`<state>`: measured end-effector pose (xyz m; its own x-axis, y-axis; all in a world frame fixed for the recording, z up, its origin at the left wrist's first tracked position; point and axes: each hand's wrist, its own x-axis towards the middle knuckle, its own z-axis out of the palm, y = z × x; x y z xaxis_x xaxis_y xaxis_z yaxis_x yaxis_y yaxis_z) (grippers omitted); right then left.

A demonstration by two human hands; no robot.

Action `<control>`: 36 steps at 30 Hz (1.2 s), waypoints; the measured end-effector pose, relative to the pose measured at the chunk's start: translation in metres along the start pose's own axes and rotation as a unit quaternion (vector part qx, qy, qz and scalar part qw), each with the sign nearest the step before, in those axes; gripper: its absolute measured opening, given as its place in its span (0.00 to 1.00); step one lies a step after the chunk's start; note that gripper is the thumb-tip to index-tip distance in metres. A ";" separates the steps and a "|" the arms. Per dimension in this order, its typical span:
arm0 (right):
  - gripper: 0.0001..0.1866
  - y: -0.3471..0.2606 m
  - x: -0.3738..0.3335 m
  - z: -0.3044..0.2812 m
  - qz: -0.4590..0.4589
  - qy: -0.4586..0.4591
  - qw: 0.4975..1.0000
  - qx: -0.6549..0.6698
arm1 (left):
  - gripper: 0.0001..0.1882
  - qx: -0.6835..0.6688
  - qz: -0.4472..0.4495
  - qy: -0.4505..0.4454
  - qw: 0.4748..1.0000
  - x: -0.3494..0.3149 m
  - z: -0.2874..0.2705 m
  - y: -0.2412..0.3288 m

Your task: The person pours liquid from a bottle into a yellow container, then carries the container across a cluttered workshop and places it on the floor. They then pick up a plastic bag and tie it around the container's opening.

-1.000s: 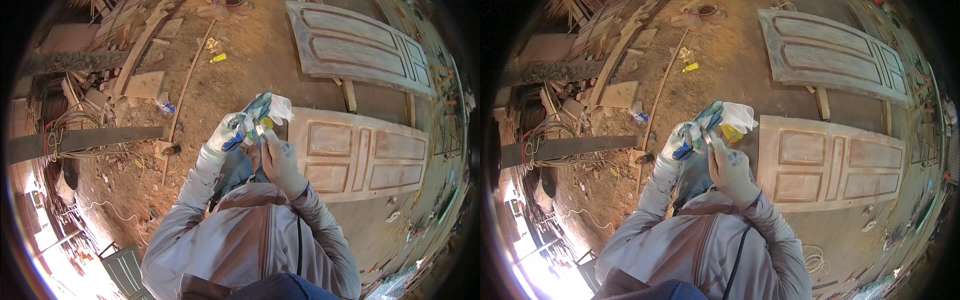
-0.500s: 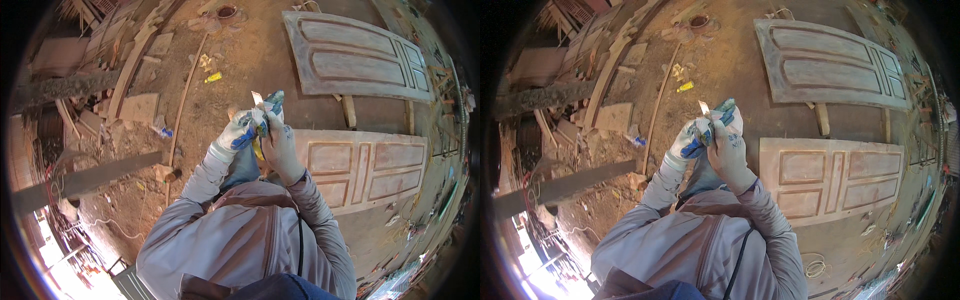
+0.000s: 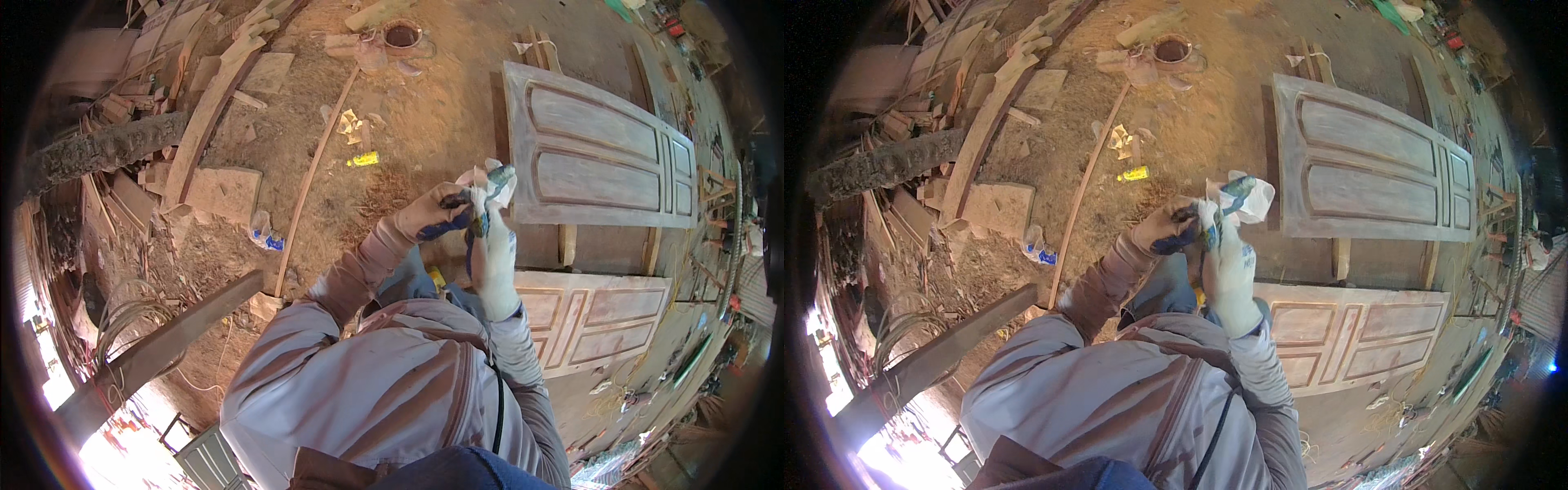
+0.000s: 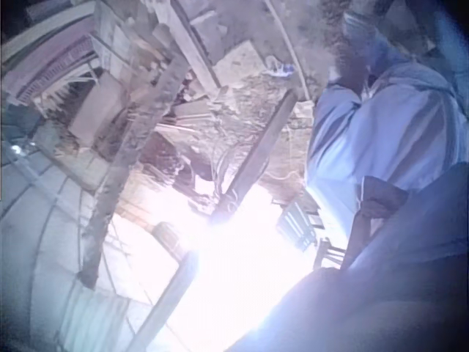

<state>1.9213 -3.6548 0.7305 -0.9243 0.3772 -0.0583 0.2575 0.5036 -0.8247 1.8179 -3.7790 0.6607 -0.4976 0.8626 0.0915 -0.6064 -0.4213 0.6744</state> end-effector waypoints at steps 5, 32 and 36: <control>0.17 -0.015 0.073 -0.048 0.023 -0.040 0.981 0.189 | 0.31 -0.061 0.017 0.053 0.997 0.010 -0.057 0.022; 0.09 0.050 0.413 -0.071 -0.117 -0.363 0.868 0.318 | 0.20 0.103 0.155 0.384 0.904 0.218 -0.099 0.101; 0.08 0.040 0.436 -0.058 -0.509 -0.080 0.856 0.046 | 0.15 0.254 0.132 0.430 0.856 0.246 -0.106 0.124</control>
<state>1.5447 -3.4247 0.7046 -0.6852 -0.3349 0.6468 -0.7205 0.4421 -0.5343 1.5544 -3.6491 0.6892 -0.9810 0.1390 -0.1351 -0.1621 -0.2058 0.9651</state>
